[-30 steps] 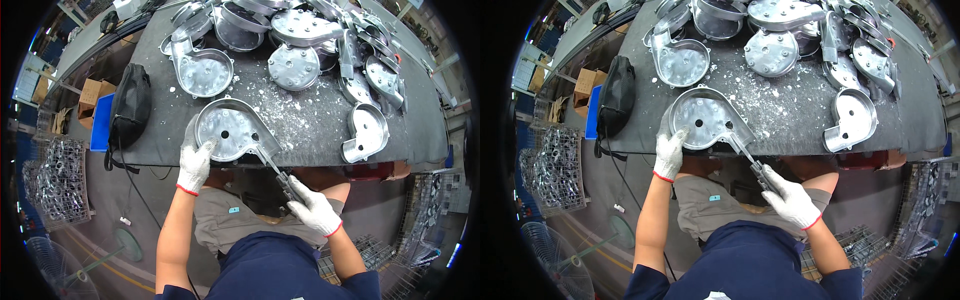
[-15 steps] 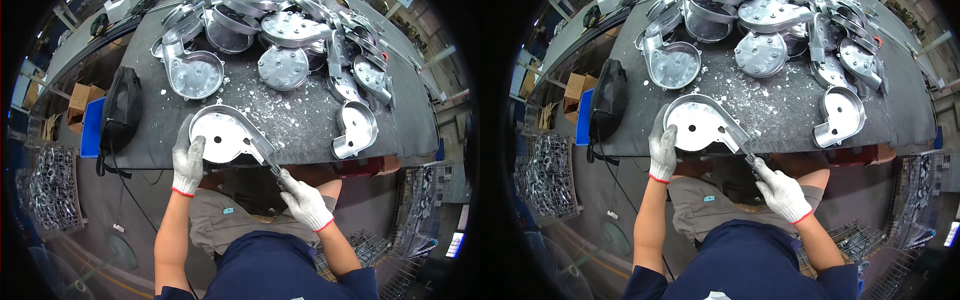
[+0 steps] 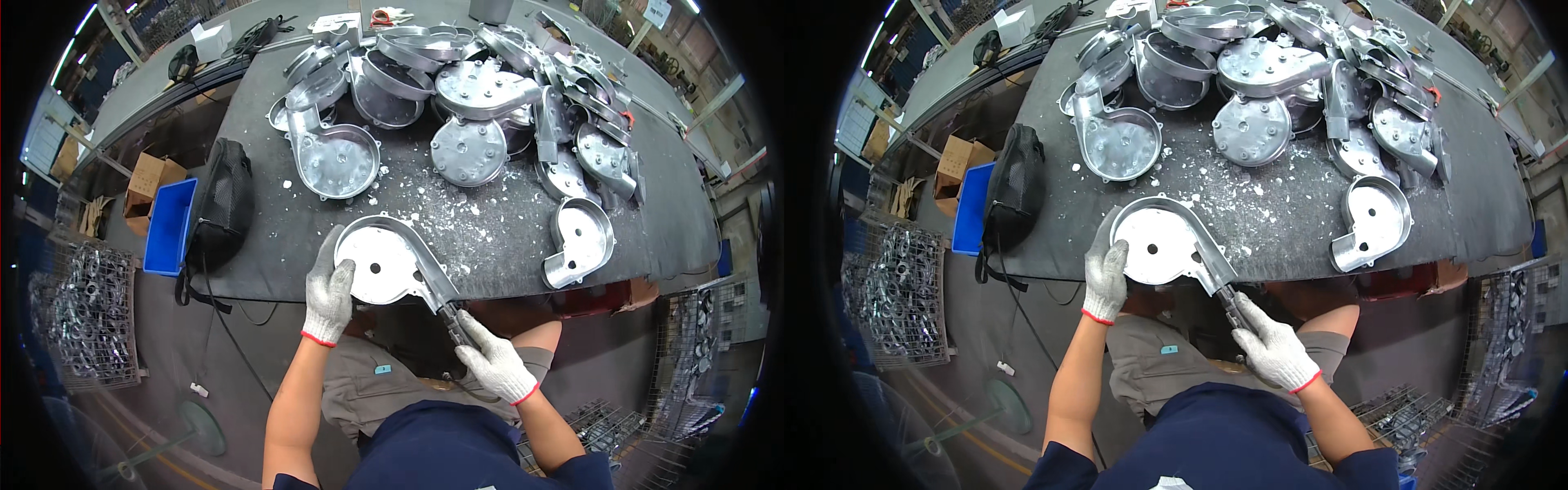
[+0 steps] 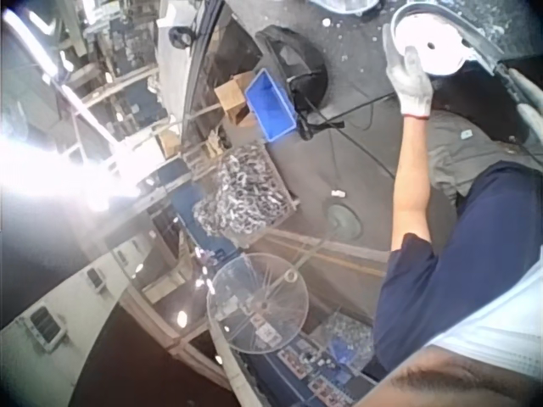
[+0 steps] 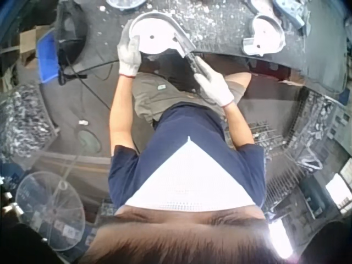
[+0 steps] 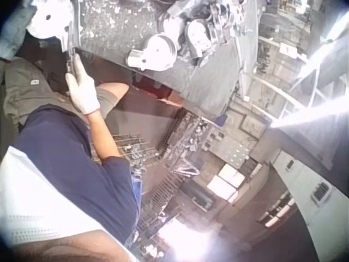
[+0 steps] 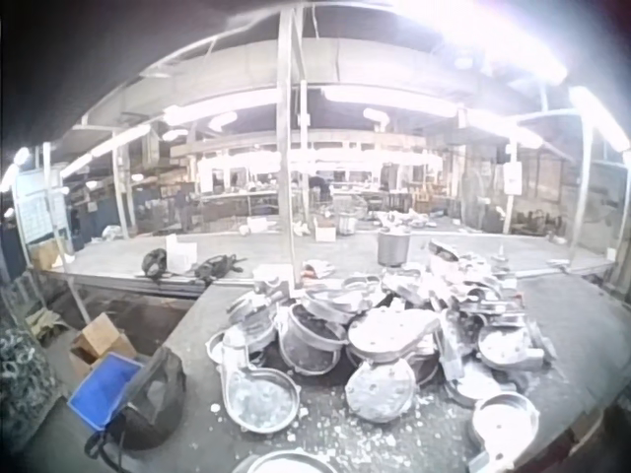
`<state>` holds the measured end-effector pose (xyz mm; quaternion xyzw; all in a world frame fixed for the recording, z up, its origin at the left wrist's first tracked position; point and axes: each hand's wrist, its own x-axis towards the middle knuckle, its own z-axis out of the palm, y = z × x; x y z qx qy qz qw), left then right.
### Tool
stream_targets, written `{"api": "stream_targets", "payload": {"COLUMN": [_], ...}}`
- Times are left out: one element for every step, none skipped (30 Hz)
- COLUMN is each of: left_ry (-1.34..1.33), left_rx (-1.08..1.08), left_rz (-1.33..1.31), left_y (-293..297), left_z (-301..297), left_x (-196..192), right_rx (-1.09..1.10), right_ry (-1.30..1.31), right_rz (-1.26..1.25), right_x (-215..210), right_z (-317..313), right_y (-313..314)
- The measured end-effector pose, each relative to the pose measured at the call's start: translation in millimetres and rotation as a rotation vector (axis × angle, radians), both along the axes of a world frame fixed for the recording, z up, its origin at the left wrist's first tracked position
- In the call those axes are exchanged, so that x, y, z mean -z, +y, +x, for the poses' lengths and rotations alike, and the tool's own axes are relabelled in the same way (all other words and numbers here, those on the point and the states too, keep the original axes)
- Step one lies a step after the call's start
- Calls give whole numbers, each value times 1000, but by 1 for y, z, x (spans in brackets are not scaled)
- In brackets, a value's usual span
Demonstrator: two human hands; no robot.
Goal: The person files the edges of a metal housing with a hand file to remove burrs and smooth the surface.
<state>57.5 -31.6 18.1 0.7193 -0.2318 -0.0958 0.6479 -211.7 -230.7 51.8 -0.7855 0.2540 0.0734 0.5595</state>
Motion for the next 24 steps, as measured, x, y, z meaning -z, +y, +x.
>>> {"api": "stream_targets", "payload": {"left_ry": [26, 4, 6, -10, -25, -20, -16, -12, -11, 7, 24, 22, 6, -11, -12, -1, 10, 6, 9, 12, 13, -5, -23, 17], "left_rx": [-10, -7, -7, -1, 6, 8, 7, 5, 5, 3, 0, -1, 0, 2, 6, 8, 11, 9, 16, 23, 21, 12, 3, 2], "left_rz": [-2, 8, 12, 1, -11, -10, -18, -26, -25, -7, 11, 11, 18, 25, 24, 3, -19, -22, -19, -16, -17, 4, 25, -8], "left_y": [0, 0, 0, 0, 0, 0, 2, 2, 1, 0, -1, -1, -1, -1, 0, 2, 3, 3, 1, 0, 0, 0, 0, 1], "left_z": [0, 1, 1, 2, 2, 4, 5, 6, 6, 5, 4, 4, 4, 4, 4, 5, 5, 5, 3, 3, 2, 2, 2, 5], "left_x": [1, 1, 1, 0, 0, 2, 3, 5, 4, 1, -1, -1, -1, 0, 1, 4, 5, 5, 5, 4, 4, 3, 3, 4], "right_rx": [-22, -43, -42, -74, -106, -71, -69, -71, -74, -75, -49, -24, -25, -65, -100, -96, -43, 5, 3, -1, -4, -29, -31, -2], "right_ry": [-74, -146, -144, -118, -91, 11, 16, -39, -98, -98, -88, -79, -82, -29, 25, 24, -31, -88, -92, -69, -42, -41, -39, 11], "right_rz": [-54, -109, -105, -133, -162, -31, -30, -38, -45, -44, -55, -68, -68, -78, -88, -90, -31, 27, 23, 42, 62, -14, -16, 46], "right_x": [6, 9, 8, 6, 2, -14, -10, -4, -1, -1, -3, -4, -6, -8, -9, -9, -7, -6, -7, -10, -14, -20, -24, -28], "right_z": [-4, -7, -8, -9, -9, 0, 0, 0, 1, 0, -2, -3, -2, -2, -2, 0, 6, 12, 15, 19, 22, 29, 36, 43], "right_y": [-2, -4, -6, -9, -11, -10, -8, -8, -7, -7, -7, -7, -8, -9, -9, -7, -4, -4, -6, -8, -10, -10, -9, -9]}}
